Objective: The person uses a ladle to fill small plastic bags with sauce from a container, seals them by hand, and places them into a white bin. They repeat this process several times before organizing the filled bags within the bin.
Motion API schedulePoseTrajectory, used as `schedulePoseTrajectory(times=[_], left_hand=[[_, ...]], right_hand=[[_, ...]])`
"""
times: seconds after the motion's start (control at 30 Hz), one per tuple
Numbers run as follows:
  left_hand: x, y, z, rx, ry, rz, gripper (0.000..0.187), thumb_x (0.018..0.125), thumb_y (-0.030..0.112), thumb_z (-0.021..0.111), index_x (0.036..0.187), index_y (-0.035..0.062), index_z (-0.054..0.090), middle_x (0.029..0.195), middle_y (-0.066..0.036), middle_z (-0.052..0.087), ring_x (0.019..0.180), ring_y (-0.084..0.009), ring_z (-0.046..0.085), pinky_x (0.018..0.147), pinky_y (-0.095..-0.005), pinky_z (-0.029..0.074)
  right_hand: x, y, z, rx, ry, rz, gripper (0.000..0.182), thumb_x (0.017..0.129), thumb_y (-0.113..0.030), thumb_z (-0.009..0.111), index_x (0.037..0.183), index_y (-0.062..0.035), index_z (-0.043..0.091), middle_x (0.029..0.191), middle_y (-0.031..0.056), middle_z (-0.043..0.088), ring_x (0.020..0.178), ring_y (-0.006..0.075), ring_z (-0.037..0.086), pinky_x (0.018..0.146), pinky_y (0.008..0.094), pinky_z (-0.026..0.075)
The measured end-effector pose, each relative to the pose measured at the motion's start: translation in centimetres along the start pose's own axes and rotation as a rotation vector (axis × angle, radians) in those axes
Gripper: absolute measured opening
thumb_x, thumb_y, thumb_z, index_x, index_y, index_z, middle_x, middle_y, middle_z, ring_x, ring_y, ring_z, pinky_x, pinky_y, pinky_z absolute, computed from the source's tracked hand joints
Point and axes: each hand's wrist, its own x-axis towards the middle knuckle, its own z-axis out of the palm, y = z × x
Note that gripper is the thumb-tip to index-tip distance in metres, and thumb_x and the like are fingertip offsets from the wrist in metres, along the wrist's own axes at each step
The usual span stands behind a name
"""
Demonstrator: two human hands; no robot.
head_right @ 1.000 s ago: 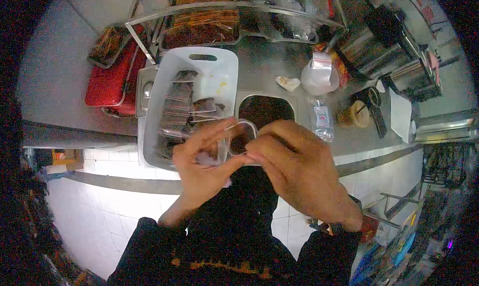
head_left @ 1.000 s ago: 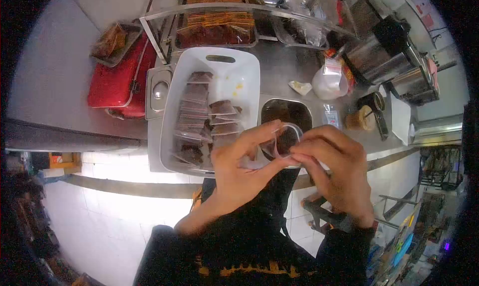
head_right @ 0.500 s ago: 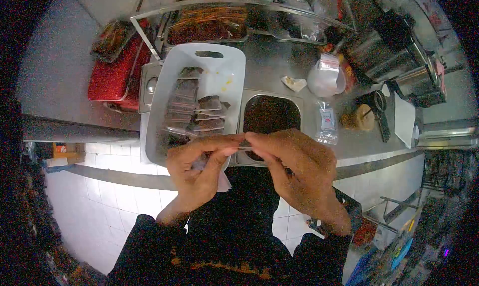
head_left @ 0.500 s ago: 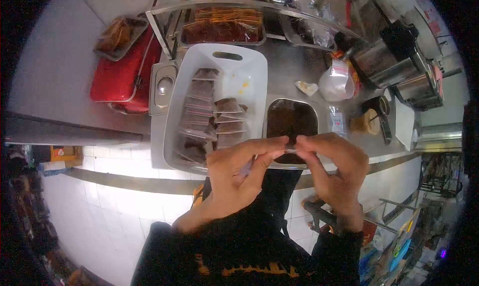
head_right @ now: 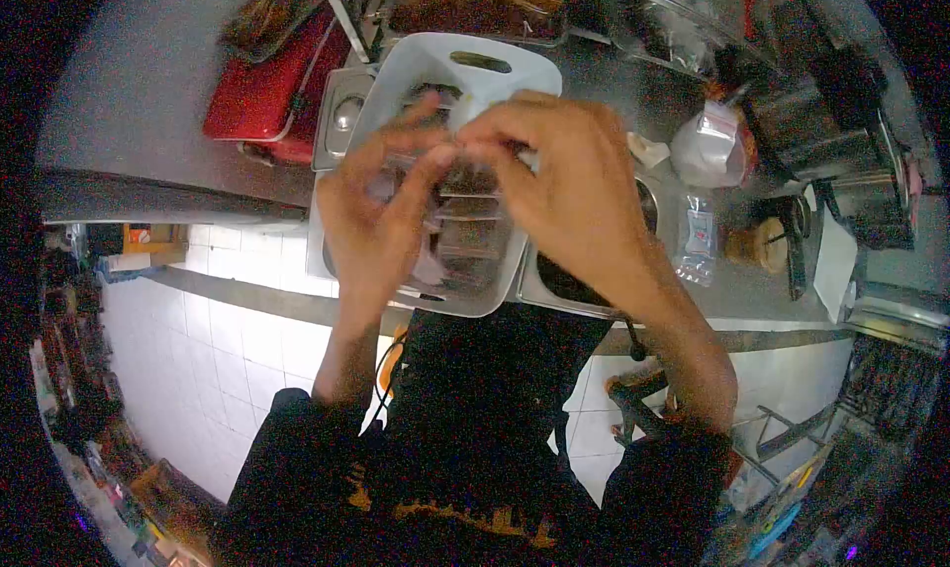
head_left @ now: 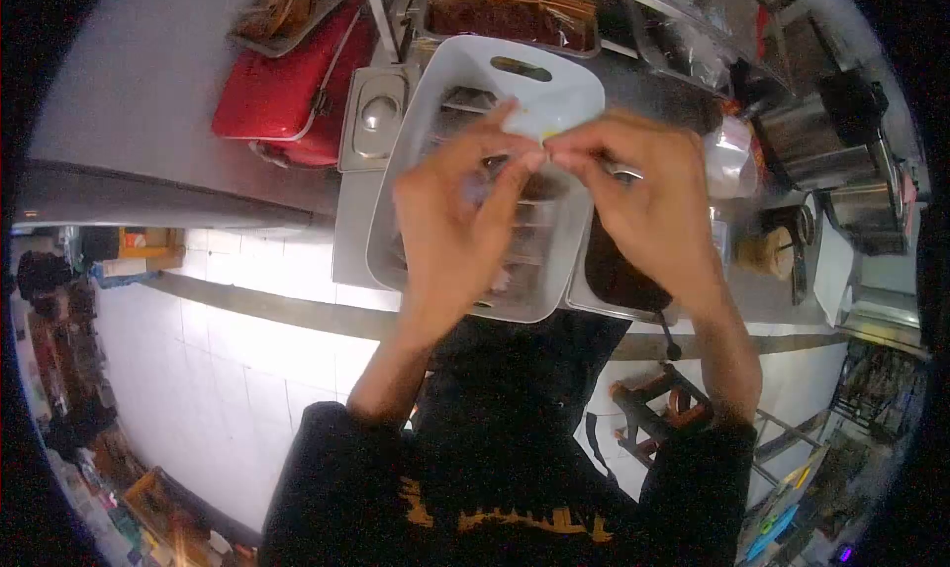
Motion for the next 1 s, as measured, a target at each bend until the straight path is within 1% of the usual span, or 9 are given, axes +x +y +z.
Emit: schedulePoseTrajectory(times=[0.13,0.3,0.33,0.47,0.6,0.77,0.87,0.93,1.0], left_hand=[[1.2,-1.0,-2.7,0.144,0.245,0.209,0.032,0.080,0.008,0.073,0.109,-0.0002,0.063,0.094,-0.008,0.070,0.087,-0.0134,0.064,0.073,-0.0253,0.049],[-0.3,-1.5,-5.5,-0.600,0.303,-0.475,0.023,0.080,0.010,0.075,0.098,0.0065,0.061,0.072,0.002,0.058,0.059,-0.0036,0.052,0.051,-0.0162,0.037],[-0.2,-1.3,-5.0,-0.632,0.320,-0.524,0.014,0.090,0.019,0.065,0.091,0.0097,0.055,0.061,0.006,0.043,0.044,-0.0019,0.032,0.042,-0.0191,0.023],[-0.6,-1.9,-5.3,-1.167,0.142,-0.580,0.018,0.094,0.021,0.058,0.083,0.0115,0.049,0.054,0.004,0.031,0.041,-0.0056,0.028,0.040,-0.0223,0.024],[-0.4,-1.9,-4.4,-1.520,0.102,-0.753,0.015,0.093,0.018,0.061,0.085,0.0135,0.048,0.054,0.004,0.035,0.040,-0.0069,0.029,0.039,-0.0216,0.026],[-0.6,-0.9,-1.6,-1.659,-0.048,-0.798,0.016,0.091,0.017,0.062,0.084,0.0145,0.048,0.055,0.004,0.035,0.042,-0.0070,0.032,0.040,-0.0215,0.027],[-1.1,-1.0,-0.5,-1.687,-0.100,-0.851,0.013,0.091,0.016,0.061,0.085,0.0149,0.049,0.056,0.004,0.036,0.045,-0.0069,0.034,0.042,-0.0215,0.029],[-1.2,-0.6,0.1,-1.711,-0.135,-0.873,0.012,0.090,0.015,0.060,0.086,0.0150,0.049,0.057,0.004,0.037,0.046,-0.0070,0.035,0.042,-0.0215,0.030],[-1.0,0.5,0.7,-1.571,0.088,-1.028,0.010,0.088,0.014,0.061,0.090,0.0143,0.051,0.059,0.004,0.038,0.046,-0.0070,0.034,0.042,-0.0224,0.030]], right_hand=[[2.3,3.8,2.6,-0.070,0.035,-0.049,0.008,0.079,-0.003,0.060,0.086,-0.0016,0.065,0.084,0.0172,0.065,0.078,0.0350,0.064,0.069,0.0411,0.050],[3.0,7.1,6.5,-0.254,-0.129,-0.059,0.010,0.079,-0.005,0.061,0.087,-0.0013,0.065,0.085,0.0191,0.065,0.081,0.0371,0.064,0.073,0.0447,0.050],[3.2,7.3,6.9,-0.294,-0.196,-0.057,0.011,0.079,-0.006,0.062,0.087,-0.0013,0.066,0.086,0.0192,0.065,0.083,0.0374,0.063,0.075,0.0457,0.050],[1.9,4.3,6.5,-0.212,-0.308,-0.112,0.016,0.078,-0.007,0.065,0.093,-0.0029,0.068,0.089,0.0170,0.066,0.087,0.0353,0.063,0.076,0.0439,0.050],[-0.5,-1.8,3.7,0.196,-0.322,-0.321,0.024,0.077,0.000,0.067,0.101,-0.0037,0.069,0.090,0.0107,0.067,0.080,0.0276,0.065,0.070,0.0361,0.053],[-2.6,-3.6,2.3,-0.008,-0.389,-0.287,0.021,0.077,-0.001,0.069,0.098,-0.0033,0.068,0.091,0.0108,0.066,0.080,0.0267,0.066,0.068,0.0326,0.054],[-3.5,-3.5,1.7,0.054,-0.375,-0.136,0.015,0.080,0.001,0.068,0.095,-0.0015,0.067,0.087,0.0101,0.067,0.074,0.0210,0.067,0.064,0.0316,0.054],[-3.9,-3.4,0.8,0.347,-0.346,0.215,0.008,0.084,0.003,0.065,0.092,0.0022,0.065,0.084,0.0106,0.068,0.068,0.0158,0.066,0.059,0.0291,0.054],[-4.5,-3.0,0.0,0.515,-0.270,0.328,0.007,0.086,0.002,0.063,0.093,0.0032,0.065,0.086,0.0118,0.068,0.071,0.0162,0.067,0.063,0.0283,0.056]])
